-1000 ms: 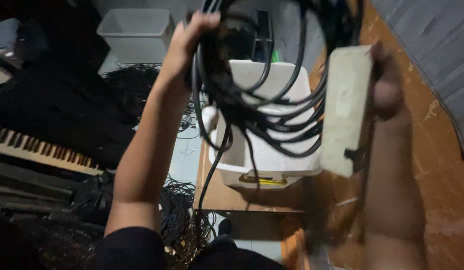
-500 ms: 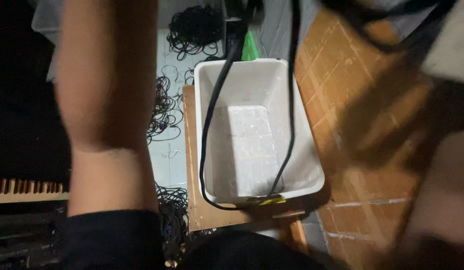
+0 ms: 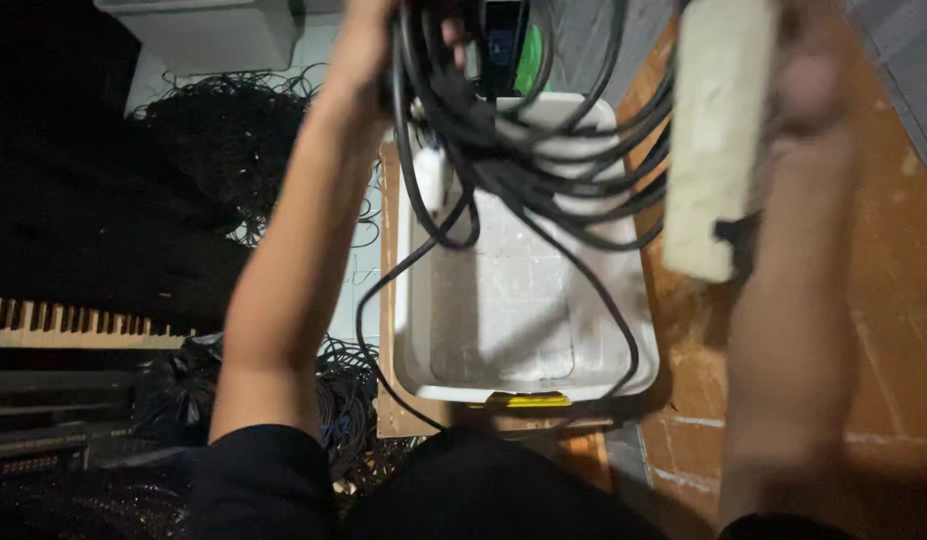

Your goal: The person moves a plastic bin and place several coiled cables and power strips into it by hand.

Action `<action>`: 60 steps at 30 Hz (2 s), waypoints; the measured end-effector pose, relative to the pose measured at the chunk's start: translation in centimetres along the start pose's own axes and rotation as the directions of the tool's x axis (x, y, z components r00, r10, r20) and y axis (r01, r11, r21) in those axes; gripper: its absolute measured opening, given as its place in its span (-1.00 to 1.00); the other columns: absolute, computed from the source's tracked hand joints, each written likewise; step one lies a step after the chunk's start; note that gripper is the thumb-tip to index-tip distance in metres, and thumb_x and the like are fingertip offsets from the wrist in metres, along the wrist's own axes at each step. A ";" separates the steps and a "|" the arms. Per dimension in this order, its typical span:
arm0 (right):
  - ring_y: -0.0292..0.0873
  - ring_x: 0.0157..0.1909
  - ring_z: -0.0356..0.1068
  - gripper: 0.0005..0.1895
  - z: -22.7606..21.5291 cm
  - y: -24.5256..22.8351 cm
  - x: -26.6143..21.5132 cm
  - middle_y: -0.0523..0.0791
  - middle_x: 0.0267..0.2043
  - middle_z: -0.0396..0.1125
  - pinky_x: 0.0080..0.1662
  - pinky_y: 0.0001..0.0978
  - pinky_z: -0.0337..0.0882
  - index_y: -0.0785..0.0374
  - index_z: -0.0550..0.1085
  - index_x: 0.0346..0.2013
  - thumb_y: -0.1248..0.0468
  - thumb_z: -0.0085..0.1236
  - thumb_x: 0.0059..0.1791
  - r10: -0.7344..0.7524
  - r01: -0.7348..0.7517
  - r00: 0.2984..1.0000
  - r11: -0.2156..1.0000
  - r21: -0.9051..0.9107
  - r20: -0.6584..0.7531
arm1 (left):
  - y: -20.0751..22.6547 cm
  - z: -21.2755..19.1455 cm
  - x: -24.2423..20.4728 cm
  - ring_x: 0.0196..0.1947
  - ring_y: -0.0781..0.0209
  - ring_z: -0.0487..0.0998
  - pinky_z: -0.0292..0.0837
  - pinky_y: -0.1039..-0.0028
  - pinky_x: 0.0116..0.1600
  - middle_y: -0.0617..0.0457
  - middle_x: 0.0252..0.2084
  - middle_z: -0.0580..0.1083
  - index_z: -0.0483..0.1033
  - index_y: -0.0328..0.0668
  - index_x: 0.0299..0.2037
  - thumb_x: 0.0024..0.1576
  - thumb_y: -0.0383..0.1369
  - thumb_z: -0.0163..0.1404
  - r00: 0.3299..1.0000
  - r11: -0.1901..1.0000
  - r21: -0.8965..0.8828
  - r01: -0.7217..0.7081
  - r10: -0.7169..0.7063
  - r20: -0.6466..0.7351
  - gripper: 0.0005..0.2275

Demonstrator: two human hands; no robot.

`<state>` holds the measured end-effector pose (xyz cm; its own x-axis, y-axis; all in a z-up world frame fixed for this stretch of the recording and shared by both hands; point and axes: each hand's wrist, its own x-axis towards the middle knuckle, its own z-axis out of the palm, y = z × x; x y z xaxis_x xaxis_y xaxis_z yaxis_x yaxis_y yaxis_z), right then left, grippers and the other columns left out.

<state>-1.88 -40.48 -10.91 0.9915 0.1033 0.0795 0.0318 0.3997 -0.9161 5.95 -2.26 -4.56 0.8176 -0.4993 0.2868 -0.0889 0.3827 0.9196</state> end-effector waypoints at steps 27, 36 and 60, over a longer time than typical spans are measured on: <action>-0.22 -0.46 0.48 -0.41 -0.1 9.7 -1.2 -0.06 -0.36 0.51 -0.38 -0.33 0.53 0.36 0.55 -0.13 -0.13 -0.14 0.14 0.177 -0.176 0.984 0.982 0.066 -0.003 | -11.7 -3.2 -3.9 -0.60 0.16 0.55 0.52 0.43 -0.49 0.03 -0.56 0.46 0.46 -0.18 -0.26 0.11 -0.14 0.14 0.885 0.878 -0.339 0.339 -0.420 -0.203 -0.73; -0.28 -0.35 0.44 -0.72 -7.4 24.9 0.8 -0.19 -0.33 0.43 -0.29 -0.35 0.48 0.10 0.50 -0.12 -0.01 0.06 0.09 0.264 -0.276 0.944 0.961 -0.033 -0.199 | -30.5 -12.0 -4.2 -0.44 0.17 0.60 0.57 0.36 -0.36 0.03 -0.39 0.52 0.53 -0.33 -0.17 0.16 -0.20 0.17 0.798 0.833 -0.009 0.554 -0.534 -0.279 -0.71; 0.08 0.13 0.28 -0.43 -5.3 34.6 -4.4 0.09 0.04 0.42 0.10 -0.09 0.24 0.31 0.48 0.10 -0.15 0.00 0.13 0.392 -0.437 0.893 0.634 -0.638 -0.222 | -31.1 -2.3 -11.6 0.06 -0.22 0.54 0.45 0.12 0.12 -0.23 0.06 0.55 0.42 -0.22 0.22 0.12 -0.13 0.06 0.897 0.364 0.929 0.063 -0.429 0.107 -0.50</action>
<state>-4.47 -31.93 -44.99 0.9257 0.0462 -0.3754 -0.3326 -0.3731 -0.8661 0.49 -6.58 -37.11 0.7107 -0.6951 -0.1083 -0.5090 -0.6144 0.6028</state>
